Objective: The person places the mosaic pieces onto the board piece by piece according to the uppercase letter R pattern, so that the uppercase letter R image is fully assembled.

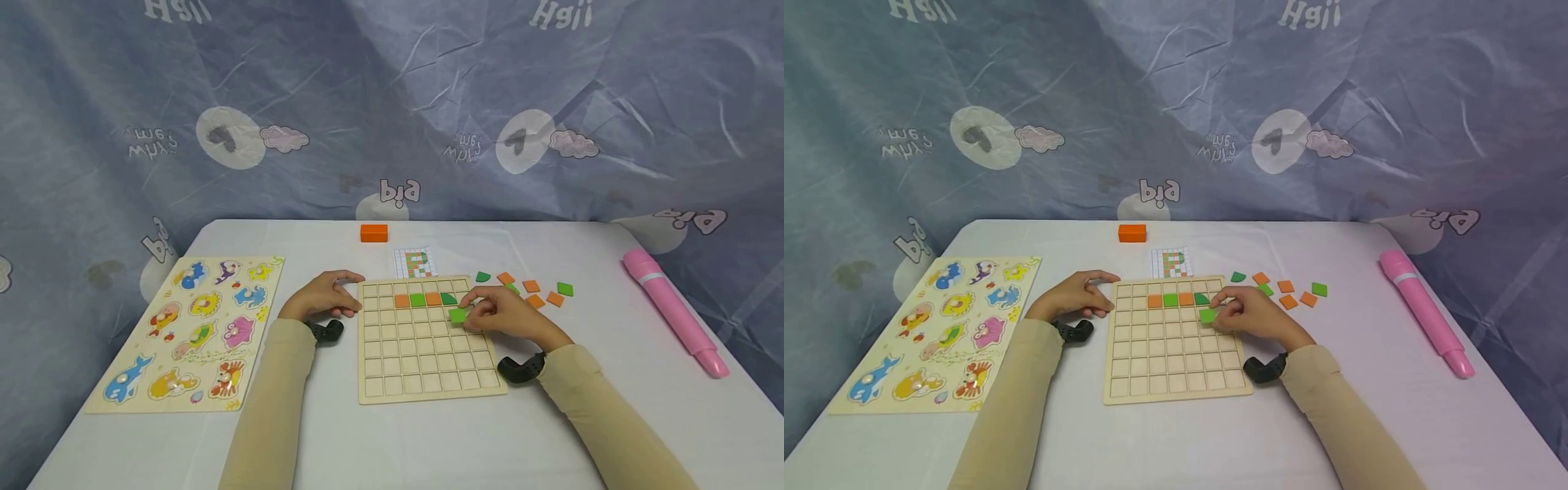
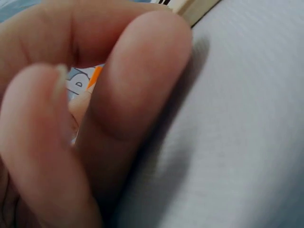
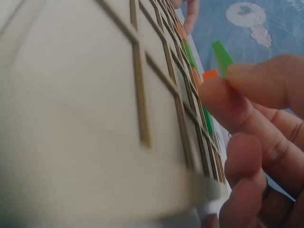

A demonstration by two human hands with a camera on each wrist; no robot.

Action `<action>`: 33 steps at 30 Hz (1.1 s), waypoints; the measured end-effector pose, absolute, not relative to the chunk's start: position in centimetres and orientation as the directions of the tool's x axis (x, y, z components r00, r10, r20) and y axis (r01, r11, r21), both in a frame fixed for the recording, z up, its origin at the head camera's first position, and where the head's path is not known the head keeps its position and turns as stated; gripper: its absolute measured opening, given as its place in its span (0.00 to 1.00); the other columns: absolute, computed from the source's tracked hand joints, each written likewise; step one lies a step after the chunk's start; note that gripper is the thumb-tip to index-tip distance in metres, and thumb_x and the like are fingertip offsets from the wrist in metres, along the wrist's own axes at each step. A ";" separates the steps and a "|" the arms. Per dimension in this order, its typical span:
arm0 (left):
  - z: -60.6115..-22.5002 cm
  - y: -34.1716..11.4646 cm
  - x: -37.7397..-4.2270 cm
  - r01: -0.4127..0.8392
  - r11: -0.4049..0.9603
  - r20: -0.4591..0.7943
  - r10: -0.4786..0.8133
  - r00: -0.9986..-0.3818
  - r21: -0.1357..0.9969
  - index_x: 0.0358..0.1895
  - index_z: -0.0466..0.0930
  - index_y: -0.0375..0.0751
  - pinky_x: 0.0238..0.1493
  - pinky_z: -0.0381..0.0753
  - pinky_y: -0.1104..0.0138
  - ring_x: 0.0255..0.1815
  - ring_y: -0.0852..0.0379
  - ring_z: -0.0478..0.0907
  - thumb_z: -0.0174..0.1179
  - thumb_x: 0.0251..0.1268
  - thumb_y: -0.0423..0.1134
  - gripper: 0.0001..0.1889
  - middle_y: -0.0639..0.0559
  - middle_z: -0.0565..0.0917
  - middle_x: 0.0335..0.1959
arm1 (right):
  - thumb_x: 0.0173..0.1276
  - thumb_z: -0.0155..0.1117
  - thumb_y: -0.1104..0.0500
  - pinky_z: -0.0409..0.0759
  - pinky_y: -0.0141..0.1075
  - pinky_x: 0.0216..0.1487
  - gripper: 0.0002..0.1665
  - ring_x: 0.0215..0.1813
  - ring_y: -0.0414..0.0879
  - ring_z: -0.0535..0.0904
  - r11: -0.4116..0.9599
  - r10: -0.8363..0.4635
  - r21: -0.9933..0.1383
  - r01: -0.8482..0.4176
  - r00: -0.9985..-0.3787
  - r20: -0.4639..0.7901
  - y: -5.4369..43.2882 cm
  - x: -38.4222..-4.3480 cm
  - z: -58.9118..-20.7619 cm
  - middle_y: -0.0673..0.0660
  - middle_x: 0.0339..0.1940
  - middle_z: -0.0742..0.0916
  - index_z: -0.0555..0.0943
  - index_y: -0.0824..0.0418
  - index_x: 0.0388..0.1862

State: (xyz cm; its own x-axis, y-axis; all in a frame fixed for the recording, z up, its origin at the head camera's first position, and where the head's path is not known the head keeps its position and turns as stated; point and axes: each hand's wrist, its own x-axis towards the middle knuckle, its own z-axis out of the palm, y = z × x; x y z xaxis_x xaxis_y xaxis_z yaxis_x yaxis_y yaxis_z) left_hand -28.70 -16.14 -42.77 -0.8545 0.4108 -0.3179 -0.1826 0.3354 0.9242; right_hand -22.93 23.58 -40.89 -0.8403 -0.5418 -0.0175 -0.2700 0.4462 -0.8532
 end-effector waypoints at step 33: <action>-43.0 -16.1 -29.0 -0.175 0.360 -0.319 0.393 -0.863 0.916 0.77 0.73 0.38 0.22 0.75 0.77 0.21 0.63 0.84 0.75 0.62 0.26 0.38 0.49 0.87 0.25 | 0.70 0.72 0.67 0.75 0.38 0.45 0.10 0.28 0.41 0.72 0.551 -0.573 -0.766 -0.332 -0.818 -0.058 14.9 -25.3 -40.5 0.46 0.27 0.86 0.86 0.64 0.49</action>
State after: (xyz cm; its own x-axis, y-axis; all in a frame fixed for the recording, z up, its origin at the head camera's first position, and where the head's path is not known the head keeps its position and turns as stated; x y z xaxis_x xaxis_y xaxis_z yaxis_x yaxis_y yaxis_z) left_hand -29.02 -16.08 -43.04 -0.8626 0.3928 -0.3187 -0.1746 0.3603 0.9164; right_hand -25.32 14.89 -40.47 -0.8175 -0.5730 -0.0579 -0.3317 0.5507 -0.7660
